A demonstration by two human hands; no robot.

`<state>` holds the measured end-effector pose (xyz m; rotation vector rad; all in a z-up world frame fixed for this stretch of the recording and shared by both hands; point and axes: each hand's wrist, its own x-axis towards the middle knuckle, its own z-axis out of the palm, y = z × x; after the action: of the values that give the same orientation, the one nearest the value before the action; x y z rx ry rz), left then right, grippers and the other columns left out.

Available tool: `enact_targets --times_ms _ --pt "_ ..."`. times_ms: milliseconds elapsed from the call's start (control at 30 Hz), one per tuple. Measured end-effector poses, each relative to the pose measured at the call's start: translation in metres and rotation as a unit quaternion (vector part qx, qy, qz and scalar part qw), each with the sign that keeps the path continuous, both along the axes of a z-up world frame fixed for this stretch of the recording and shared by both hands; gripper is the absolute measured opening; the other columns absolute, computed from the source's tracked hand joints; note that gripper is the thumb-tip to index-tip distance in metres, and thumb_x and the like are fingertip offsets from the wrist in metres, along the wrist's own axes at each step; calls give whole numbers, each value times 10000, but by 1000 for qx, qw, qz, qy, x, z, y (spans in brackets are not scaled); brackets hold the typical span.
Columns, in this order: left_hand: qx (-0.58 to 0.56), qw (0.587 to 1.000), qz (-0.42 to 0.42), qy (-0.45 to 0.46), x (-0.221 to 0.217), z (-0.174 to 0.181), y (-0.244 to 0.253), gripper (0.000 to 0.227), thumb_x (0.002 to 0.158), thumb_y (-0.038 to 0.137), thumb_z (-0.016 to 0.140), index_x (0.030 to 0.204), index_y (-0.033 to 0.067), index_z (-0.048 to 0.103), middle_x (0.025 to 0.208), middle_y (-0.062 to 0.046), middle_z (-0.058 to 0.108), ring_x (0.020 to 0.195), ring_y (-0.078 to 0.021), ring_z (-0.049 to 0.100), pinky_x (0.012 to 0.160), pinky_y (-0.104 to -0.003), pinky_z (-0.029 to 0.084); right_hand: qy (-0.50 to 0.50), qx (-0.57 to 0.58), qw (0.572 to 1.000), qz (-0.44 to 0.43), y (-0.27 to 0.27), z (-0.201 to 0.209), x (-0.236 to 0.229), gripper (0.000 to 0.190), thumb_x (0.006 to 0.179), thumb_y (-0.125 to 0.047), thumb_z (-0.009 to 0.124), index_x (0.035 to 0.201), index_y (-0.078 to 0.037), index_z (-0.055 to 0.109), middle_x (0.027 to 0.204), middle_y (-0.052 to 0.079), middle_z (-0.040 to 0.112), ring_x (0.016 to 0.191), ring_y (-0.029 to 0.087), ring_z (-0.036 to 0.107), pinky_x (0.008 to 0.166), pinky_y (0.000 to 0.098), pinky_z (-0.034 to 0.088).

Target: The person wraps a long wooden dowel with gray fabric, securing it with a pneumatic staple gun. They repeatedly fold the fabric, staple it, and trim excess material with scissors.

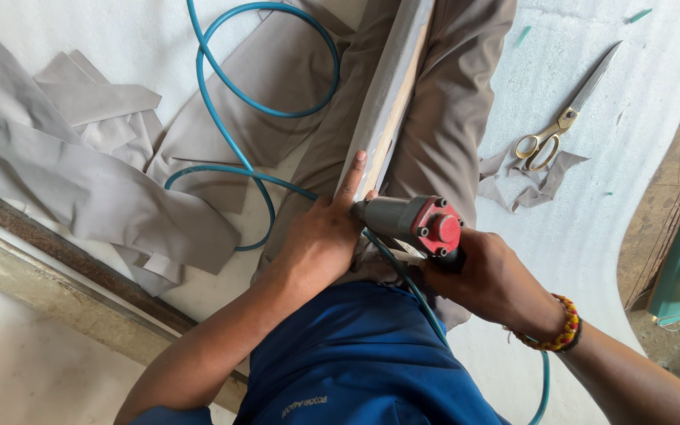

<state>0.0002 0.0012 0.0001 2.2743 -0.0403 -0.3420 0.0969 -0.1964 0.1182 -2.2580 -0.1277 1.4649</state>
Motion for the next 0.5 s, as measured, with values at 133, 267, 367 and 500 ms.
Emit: enact_targets --times_ms 133,267,367,500 --pt "24 999 -34 5 1 1 5 330 939 76 613 1257 136 676 1718 -152 130 942 -346 694 770 -460 617 22 46 996 -72 -12 -5 -1 226 839 -119 749 1030 0 724 755 29 730 679 77 632 610 296 575" --pt "7 999 -40 -12 -2 -3 6 571 843 40 673 1406 114 610 1687 -213 105 930 -337 697 734 -426 623 -58 -14 986 -153 -53 18 5 274 877 -124 764 1096 5 660 809 96 706 688 159 609 598 350 519" --pt "-29 998 -19 -43 -6 -10 2 642 904 127 696 1508 172 482 1692 -234 99 1025 -360 682 832 -432 607 -287 -83 951 -86 -108 23 -1 415 883 -162 768 1199 16 567 929 119 708 823 176 695 705 358 562" --pt "-169 977 61 -115 -18 -22 6 906 1004 294 684 1665 76 105 1722 -262 101 1441 -497 439 1178 -484 436 -461 -163 871 -50 -196 -50 -14 522 979 -210 834 1228 63 465 997 232 634 831 331 638 738 461 521"
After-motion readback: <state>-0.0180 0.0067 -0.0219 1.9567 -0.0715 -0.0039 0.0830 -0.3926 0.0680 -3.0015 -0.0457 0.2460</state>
